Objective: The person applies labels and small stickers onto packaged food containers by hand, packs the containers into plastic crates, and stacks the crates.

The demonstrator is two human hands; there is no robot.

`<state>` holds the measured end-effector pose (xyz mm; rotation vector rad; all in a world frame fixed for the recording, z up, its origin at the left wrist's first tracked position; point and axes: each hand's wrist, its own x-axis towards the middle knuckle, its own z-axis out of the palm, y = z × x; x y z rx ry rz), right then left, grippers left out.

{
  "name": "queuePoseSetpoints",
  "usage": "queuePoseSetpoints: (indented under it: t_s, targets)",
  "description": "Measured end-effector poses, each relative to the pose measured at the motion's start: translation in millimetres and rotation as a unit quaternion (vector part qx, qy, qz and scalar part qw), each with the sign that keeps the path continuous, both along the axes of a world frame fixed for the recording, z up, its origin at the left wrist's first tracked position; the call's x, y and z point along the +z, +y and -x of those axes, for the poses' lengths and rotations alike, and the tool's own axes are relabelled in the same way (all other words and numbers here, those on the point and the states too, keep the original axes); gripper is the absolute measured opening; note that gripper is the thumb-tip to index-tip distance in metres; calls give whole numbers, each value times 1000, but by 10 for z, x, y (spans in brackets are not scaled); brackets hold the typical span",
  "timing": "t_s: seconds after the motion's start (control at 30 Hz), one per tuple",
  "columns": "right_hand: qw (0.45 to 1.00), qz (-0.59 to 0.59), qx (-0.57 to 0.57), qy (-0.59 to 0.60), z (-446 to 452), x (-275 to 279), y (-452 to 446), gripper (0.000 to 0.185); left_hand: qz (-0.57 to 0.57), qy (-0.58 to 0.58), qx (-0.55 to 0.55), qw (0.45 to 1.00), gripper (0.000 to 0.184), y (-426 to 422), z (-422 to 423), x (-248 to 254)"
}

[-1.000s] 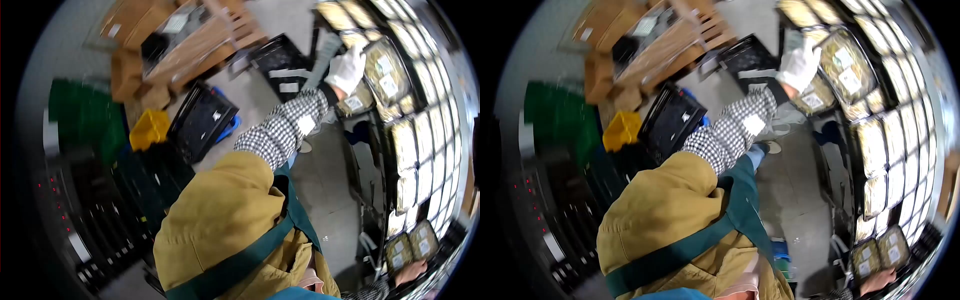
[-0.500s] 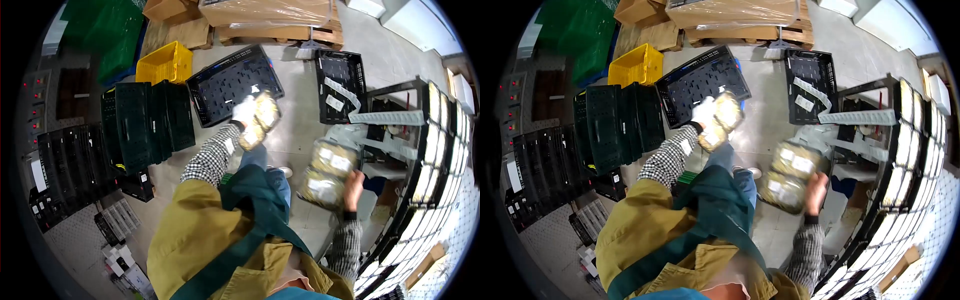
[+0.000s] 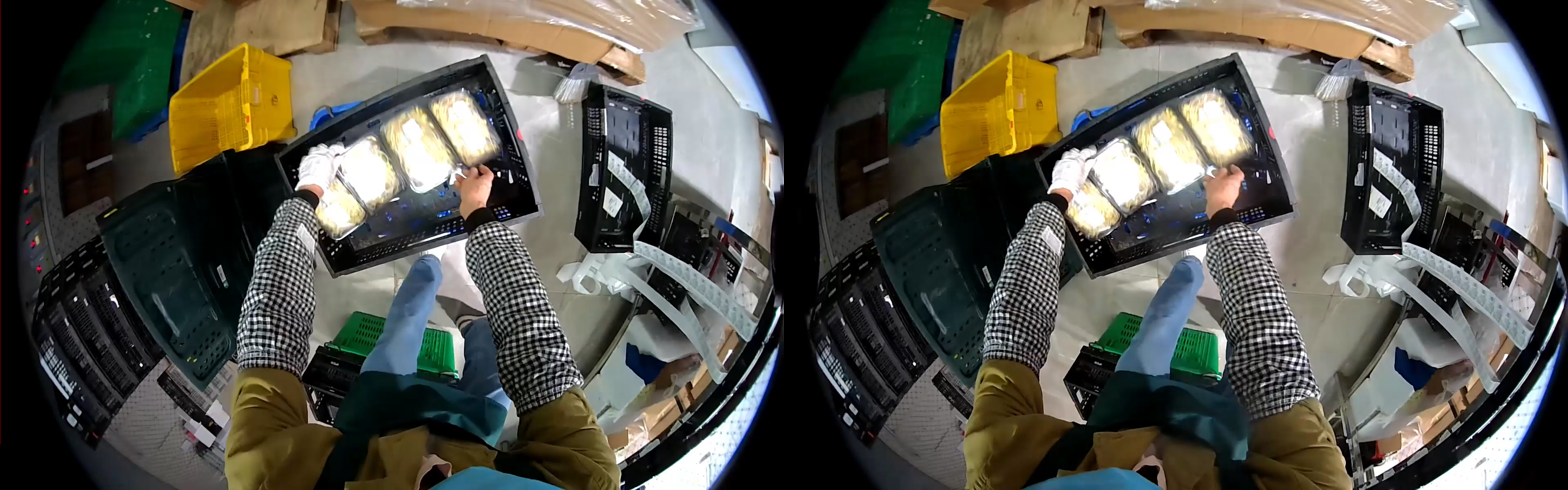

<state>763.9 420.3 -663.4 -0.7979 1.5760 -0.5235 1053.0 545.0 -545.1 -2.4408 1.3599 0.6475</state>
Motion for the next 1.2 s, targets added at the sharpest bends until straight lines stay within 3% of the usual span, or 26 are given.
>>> queuePoseSetpoints:
  t_s: [0.03,0.1,0.17,0.2,0.23,0.27,0.3,0.33,0.37,0.4,0.43,0.5,0.57,0.63,0.67,0.73,0.77,0.83,0.9,0.93,0.97,1.0,1.03,1.07,1.13,1.2]
  targets:
    - [997,-56,-22,-55,-109,338,29,30,-4,-35,0,999,47,-11,39,88]
    - [993,-4,109,-34,129,51,301,28,36,-81,-5,996,56,178,74,-92]
    - [987,6,158,-37,436,445,589,23,-89,-24,43,995,56,239,336,-74]
    - [984,-30,162,-65,606,743,654,22,-49,-115,-112,986,54,466,517,-164]
    - [976,-1,215,-20,916,795,855,23,-73,-11,-82,994,52,397,836,187]
    - [973,-24,229,-7,1271,856,1063,24,-24,81,-36,996,53,572,1096,146]
    - [969,-47,244,5,1611,945,1240,26,9,94,-97,991,51,984,1309,-315]
    - [959,-4,278,56,2004,1019,1420,25,11,174,-40,984,47,919,1702,12]
    - [938,-75,318,119,2247,1638,1273,24,-34,245,-28,969,41,953,2045,118]
    - [959,-69,239,139,2721,1549,1427,25,-104,298,-57,947,40,787,2445,360]
    - [908,93,342,223,3157,1632,1520,26,-72,312,-137,937,43,763,2762,450]
    - [998,-59,19,27,4071,1511,1845,25,-75,376,-149,912,50,477,3499,818]
    - [962,44,32,266,4589,2909,1624,22,-102,307,-296,899,56,120,4213,902]
    - [933,128,-58,331,5431,3359,1653,21,27,386,-291,875,63,-522,4921,1528]
    - [930,134,-166,298,5748,4020,1581,17,67,426,-295,853,63,-812,5297,1720]
    - [802,295,-214,473,6825,4371,1812,9,126,429,-357,820,57,-1507,6246,2471]
    - [773,299,-298,474,7261,4889,1843,9,235,428,-407,772,52,-1775,6777,2802]
    - [630,309,-389,597,8432,5372,2015,16,289,484,-411,716,42,-2201,7908,3425]
    - [600,241,-487,588,9478,5565,2104,22,280,515,-411,698,39,-2470,9070,3975]
    - [609,187,-469,612,10051,5519,2211,26,362,497,-452,647,36,-2561,9696,4037]
    - [619,133,-442,635,10483,5444,2252,31,273,423,-502,703,36,-2630,10225,4210]
    - [628,119,-435,634,10732,5523,2166,39,389,273,-649,594,35,-2760,10763,3838]
    - [700,98,-432,560,11018,5473,2136,41,423,257,-627,602,35,-2654,11186,4014]
    - [735,98,-404,536,11258,5410,2098,42,173,373,-489,769,37,-2547,11612,4509]
    - [766,126,-351,524,11498,5192,1961,44,295,350,-581,673,41,-2734,12188,3840]
    - [758,128,-382,512,11485,5154,1903,40,174,417,-357,817,40,-2576,12341,4188]
